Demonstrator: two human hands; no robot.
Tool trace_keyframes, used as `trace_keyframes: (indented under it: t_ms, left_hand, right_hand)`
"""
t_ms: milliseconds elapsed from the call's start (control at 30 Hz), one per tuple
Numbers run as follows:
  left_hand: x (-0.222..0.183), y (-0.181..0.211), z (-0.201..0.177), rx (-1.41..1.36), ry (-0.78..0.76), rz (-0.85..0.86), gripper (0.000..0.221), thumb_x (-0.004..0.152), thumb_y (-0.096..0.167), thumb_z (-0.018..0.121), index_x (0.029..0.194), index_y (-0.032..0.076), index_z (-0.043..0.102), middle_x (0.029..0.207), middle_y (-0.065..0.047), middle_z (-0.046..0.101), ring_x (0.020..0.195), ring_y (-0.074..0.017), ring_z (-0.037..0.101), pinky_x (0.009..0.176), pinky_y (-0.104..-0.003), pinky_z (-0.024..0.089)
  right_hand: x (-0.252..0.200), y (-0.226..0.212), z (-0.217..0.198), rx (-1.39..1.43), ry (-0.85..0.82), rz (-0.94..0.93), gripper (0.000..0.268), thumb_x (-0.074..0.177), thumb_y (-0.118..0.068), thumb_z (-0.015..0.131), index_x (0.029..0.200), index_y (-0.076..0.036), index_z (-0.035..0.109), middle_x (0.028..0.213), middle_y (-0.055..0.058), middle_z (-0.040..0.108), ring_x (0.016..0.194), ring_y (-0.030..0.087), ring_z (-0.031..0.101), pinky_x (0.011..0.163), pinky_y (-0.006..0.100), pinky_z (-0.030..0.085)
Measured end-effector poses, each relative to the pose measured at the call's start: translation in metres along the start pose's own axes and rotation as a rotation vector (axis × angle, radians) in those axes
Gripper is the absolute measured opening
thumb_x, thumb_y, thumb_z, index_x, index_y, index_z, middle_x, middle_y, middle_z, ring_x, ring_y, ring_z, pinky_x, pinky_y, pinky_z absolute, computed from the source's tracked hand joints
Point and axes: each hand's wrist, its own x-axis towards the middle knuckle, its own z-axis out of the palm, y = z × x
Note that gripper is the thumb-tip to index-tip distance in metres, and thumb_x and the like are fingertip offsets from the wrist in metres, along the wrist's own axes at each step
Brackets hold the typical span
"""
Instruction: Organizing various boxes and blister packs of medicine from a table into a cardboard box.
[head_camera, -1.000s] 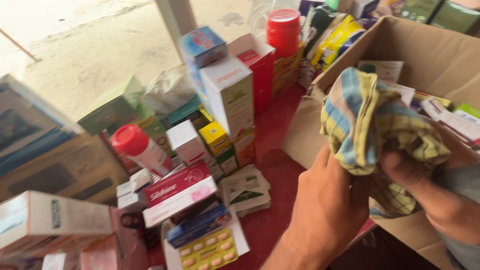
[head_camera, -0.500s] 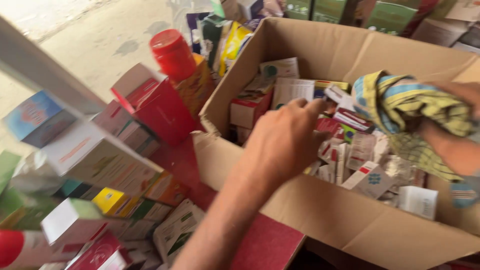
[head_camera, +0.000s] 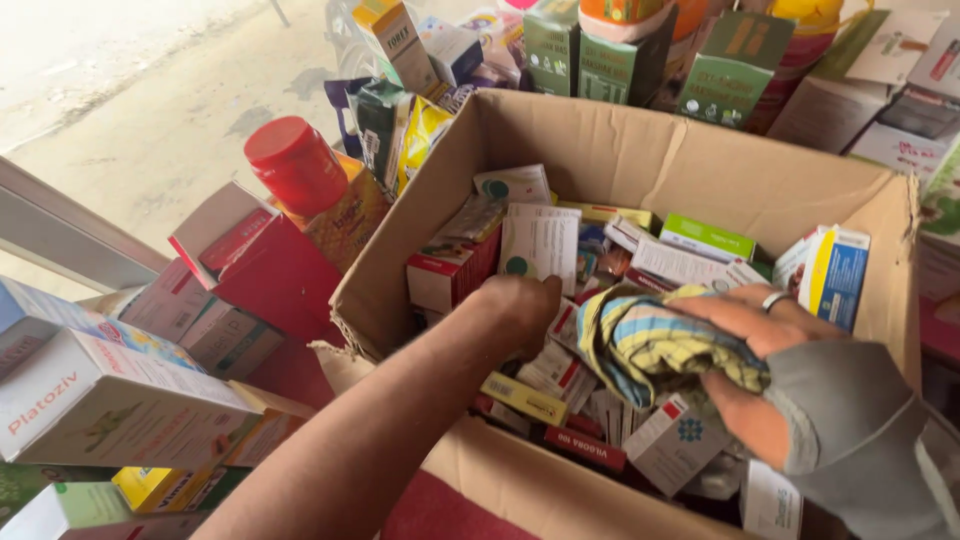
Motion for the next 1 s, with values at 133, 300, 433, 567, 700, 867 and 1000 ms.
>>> trace_keyframes:
  t_ms: [133, 300, 433, 567, 700, 867, 1000]
  left_hand:
    - [-0.027, -0.01, -0.019, -0.064, 0.139, -0.083, 0.082, 0.069, 0.029, 0.093, 0.135, 0.003, 0.052, 0.118, -0.016, 0.071, 0.107, -0.0311, 0.071, 0.088, -0.043, 0.06]
    - [-0.076, -0.008, -0.033, -0.422, 0.876, 0.008, 0.073, 0.08, 0.063, 0.072, 0.115, 0.0, 0.062, 0.092, -0.022, 0.075, 0.09, -0.0362, 0.072, 0.082, -0.045, 0.056]
    - [-0.142, 0.01, -0.022, -0.615, 1.036, -0.001, 0.07, 0.089, 0.062, 0.071, 0.119, -0.001, 0.063, 0.093, -0.023, 0.074, 0.093, -0.036, 0.071, 0.083, -0.046, 0.054]
    - [-0.19, 0.021, 0.031, -1.418, 1.271, 0.203, 0.07, 0.09, 0.054, 0.072, 0.129, -0.003, 0.06, 0.109, -0.013, 0.072, 0.102, -0.0198, 0.07, 0.088, -0.035, 0.056]
    - [-0.208, -0.002, 0.127, -1.633, 1.324, -0.097, 0.079, 0.087, 0.053, 0.071, 0.148, 0.006, 0.052, 0.114, -0.019, 0.072, 0.102, -0.0206, 0.069, 0.087, -0.032, 0.057]
    - [-0.186, -0.019, 0.292, -2.097, 1.229, 0.054, 0.063, 0.094, 0.027, 0.066, 0.149, 0.009, 0.043, 0.128, -0.024, 0.068, 0.114, -0.0319, 0.07, 0.097, -0.042, 0.059]
    - [-0.175, -0.012, 0.365, -2.518, 1.382, 0.32, 0.046, 0.1, 0.012, 0.051, 0.143, -0.003, 0.048, 0.132, -0.022, 0.064, 0.117, -0.0309, 0.065, 0.098, -0.044, 0.052]
  right_hand:
    - [0.002, 0.018, 0.007, -0.002, -0.027, -0.077, 0.064, 0.072, -0.019, 0.077, 0.135, -0.027, 0.066, 0.125, 0.006, 0.071, 0.111, 0.03, 0.069, 0.094, 0.037, 0.054]
    - [0.0, 0.032, 0.01, -0.098, -0.028, -0.079, 0.08, 0.065, -0.022, 0.083, 0.143, -0.03, 0.064, 0.131, 0.011, 0.065, 0.127, 0.033, 0.062, 0.102, 0.04, 0.05]
    - [-0.007, 0.015, 0.004, -0.14, 0.034, -0.118, 0.084, 0.06, -0.02, 0.081, 0.141, -0.032, 0.065, 0.134, 0.011, 0.065, 0.128, 0.031, 0.062, 0.102, 0.04, 0.051]
    - [-0.022, -0.032, -0.006, -0.03, 0.042, -0.407, 0.072, 0.068, -0.035, 0.076, 0.14, -0.031, 0.066, 0.137, 0.011, 0.062, 0.123, 0.028, 0.067, 0.103, 0.041, 0.051]
    - [-0.055, -0.132, 0.032, 0.004, 0.196, -0.678, 0.048, 0.086, -0.033, 0.067, 0.134, -0.033, 0.068, 0.134, 0.012, 0.061, 0.118, 0.027, 0.068, 0.095, 0.037, 0.054]
    - [-0.055, -0.199, 0.115, 0.204, 0.054, -0.899, 0.052, 0.088, -0.02, 0.067, 0.14, -0.024, 0.063, 0.132, 0.015, 0.058, 0.119, 0.031, 0.067, 0.097, 0.039, 0.056]
    - [-0.062, -0.226, 0.175, 0.501, -0.155, -0.802, 0.067, 0.077, -0.015, 0.068, 0.143, -0.014, 0.059, 0.131, 0.016, 0.058, 0.121, 0.032, 0.062, 0.103, 0.04, 0.053]
